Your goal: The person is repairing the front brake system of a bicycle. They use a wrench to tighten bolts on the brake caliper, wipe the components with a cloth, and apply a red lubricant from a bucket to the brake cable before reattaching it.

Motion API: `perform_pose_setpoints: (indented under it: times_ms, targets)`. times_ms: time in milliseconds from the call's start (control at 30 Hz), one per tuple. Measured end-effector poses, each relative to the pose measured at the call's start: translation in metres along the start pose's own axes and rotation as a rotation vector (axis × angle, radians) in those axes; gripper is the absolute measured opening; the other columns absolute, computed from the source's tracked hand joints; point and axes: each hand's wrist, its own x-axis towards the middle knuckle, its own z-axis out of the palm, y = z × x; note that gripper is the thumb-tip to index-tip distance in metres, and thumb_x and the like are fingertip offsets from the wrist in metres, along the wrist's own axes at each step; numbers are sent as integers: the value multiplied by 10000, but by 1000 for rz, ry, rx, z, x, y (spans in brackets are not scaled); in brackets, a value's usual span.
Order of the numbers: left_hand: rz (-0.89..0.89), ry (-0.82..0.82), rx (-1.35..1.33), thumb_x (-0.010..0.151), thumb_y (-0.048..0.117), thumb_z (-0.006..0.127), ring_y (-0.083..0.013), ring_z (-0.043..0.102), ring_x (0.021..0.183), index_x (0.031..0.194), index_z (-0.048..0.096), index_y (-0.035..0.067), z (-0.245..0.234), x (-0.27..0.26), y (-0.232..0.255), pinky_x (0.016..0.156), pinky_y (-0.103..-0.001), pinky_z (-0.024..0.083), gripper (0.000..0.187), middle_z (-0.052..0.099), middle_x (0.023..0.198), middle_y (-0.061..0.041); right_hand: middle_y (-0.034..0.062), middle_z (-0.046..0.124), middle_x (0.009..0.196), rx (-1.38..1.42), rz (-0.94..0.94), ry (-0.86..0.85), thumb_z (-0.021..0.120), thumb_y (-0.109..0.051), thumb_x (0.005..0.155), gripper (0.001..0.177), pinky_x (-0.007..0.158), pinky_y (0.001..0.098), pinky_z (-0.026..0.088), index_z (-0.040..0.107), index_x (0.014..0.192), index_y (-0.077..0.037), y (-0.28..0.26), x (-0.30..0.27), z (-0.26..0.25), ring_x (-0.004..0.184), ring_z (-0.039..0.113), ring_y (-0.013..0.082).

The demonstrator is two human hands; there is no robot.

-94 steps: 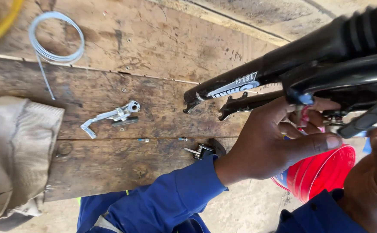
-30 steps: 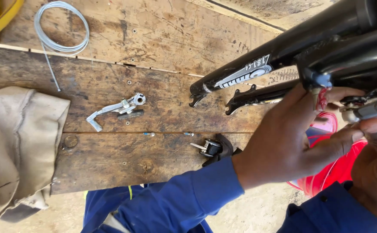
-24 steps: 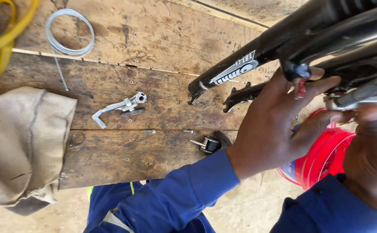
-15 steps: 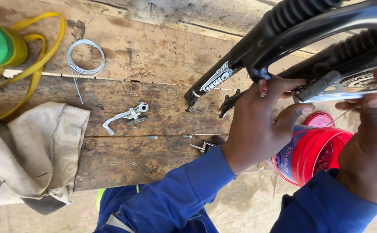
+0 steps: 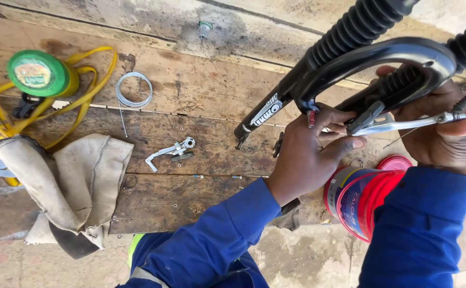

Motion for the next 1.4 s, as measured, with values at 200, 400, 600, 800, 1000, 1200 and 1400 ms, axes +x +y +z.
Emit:
perform_pose_setpoints:
  times_ms: [200,400,600,800,1000,1200,1400]
  targets:
    - [28,4,-6,873,213,676,-258,701,1031,1115,610,116,1,0,-1,916,-402,646,269,689,1047,-104,109,607,1276,-165,13,8,803,-713,544,1172,1119,420,558,459,1422,-18,-27,7,21,1278,618,256]
    - [41,9,21,867,218,676,-274,706,1058,1099,609,103,0,1,3,911,-393,644,267,701,1069,-98,161,603,1335,-145,-112,-106,816,-765,711,852,1216,465,537,606,1127,-51,-9,8,1,1325,618,305]
    - [64,8,28,866,180,698,-277,704,1079,1091,599,113,0,1,2,921,-398,632,255,706,1073,-86,94,629,1245,-333,-22,-2,709,-741,634,945,1163,392,521,563,1265,-52,-28,9,19,1271,635,254]
    - [42,14,74,849,204,705,-287,699,1034,1091,612,84,1,2,5,927,-395,641,286,670,1056,-113,174,547,1400,-134,-292,-266,694,-802,923,727,1272,554,476,608,806,-89,0,9,6,1405,541,350]
    - [33,-1,32,855,182,701,-271,703,1042,1074,600,102,0,1,7,921,-396,638,253,700,1052,-93,159,651,1188,-35,5,26,856,-624,589,987,965,430,619,557,1264,32,-25,7,33,1123,683,313]
    - [21,-21,68,843,207,706,-288,702,1041,1098,615,76,-1,4,8,940,-397,631,301,677,1049,-119,201,477,1494,297,-272,-99,808,-496,922,556,1388,666,302,592,1331,-187,11,-12,2,1538,383,528]
    - [-18,-44,105,850,268,679,-290,696,1022,1126,613,89,-1,4,6,927,-407,621,335,690,1039,-134,-82,457,706,145,-139,703,728,-134,834,258,490,176,297,510,711,-195,-44,3,45,635,470,76]
